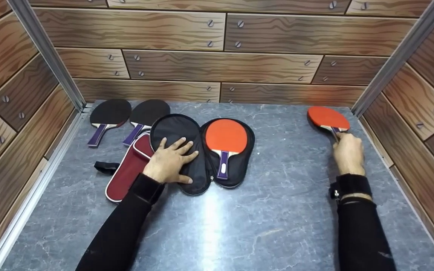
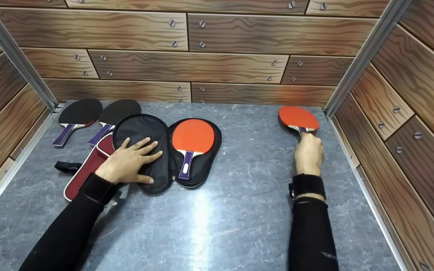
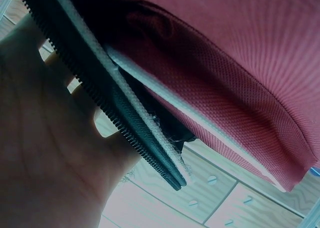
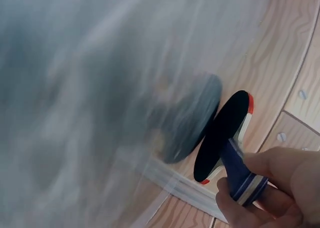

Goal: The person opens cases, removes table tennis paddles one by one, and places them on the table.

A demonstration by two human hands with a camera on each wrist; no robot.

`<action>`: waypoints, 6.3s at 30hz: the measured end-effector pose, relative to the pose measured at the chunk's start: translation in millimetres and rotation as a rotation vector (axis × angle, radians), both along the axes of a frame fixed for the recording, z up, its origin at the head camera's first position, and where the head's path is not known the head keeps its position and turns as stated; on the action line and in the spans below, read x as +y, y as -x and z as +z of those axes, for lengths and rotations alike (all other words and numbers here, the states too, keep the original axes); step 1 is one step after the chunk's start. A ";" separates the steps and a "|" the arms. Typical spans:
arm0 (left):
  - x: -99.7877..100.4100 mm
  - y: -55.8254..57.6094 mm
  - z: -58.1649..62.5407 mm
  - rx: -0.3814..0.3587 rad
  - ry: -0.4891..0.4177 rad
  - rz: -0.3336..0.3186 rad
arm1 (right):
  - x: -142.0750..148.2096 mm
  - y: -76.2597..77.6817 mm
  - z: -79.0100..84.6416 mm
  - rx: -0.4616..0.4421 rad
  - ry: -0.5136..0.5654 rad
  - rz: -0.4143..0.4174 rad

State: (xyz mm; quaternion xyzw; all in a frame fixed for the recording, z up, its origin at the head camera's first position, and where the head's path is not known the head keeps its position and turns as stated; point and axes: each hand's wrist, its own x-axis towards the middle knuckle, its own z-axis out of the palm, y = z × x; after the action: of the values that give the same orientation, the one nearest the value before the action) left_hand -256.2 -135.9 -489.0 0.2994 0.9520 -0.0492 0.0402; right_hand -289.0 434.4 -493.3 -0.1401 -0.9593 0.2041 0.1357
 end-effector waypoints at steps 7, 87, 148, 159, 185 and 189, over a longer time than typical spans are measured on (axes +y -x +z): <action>-0.2 0.3 -0.2 0.006 -0.004 -0.003 | 20.9 -2.4 8.8 -0.082 -0.035 0.052; 0.4 -0.1 -0.4 0.002 -0.009 0.000 | -86.3 4.4 47.7 -0.099 -0.213 0.510; -0.3 -1.9 -0.2 0.014 -0.013 -0.002 | -256.9 -56.4 -4.6 0.207 -0.694 1.197; -0.6 -1.0 -1.5 -0.001 -0.010 0.008 | -275.6 -46.2 -8.4 0.369 -0.918 1.196; 0.2 -0.2 0.0 -0.007 -0.003 0.011 | -273.8 -38.6 -4.4 0.485 -0.992 1.243; 0.7 -0.6 1.2 -0.001 -0.009 0.010 | -272.6 -37.8 -1.8 0.514 -0.956 1.238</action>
State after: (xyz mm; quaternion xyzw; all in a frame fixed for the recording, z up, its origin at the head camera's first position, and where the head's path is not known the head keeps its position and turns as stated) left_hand -255.6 -135.2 -487.9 0.2949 0.9537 -0.0445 0.0395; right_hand -251.2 161.8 -495.1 0.5383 -0.7853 -0.1629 0.2588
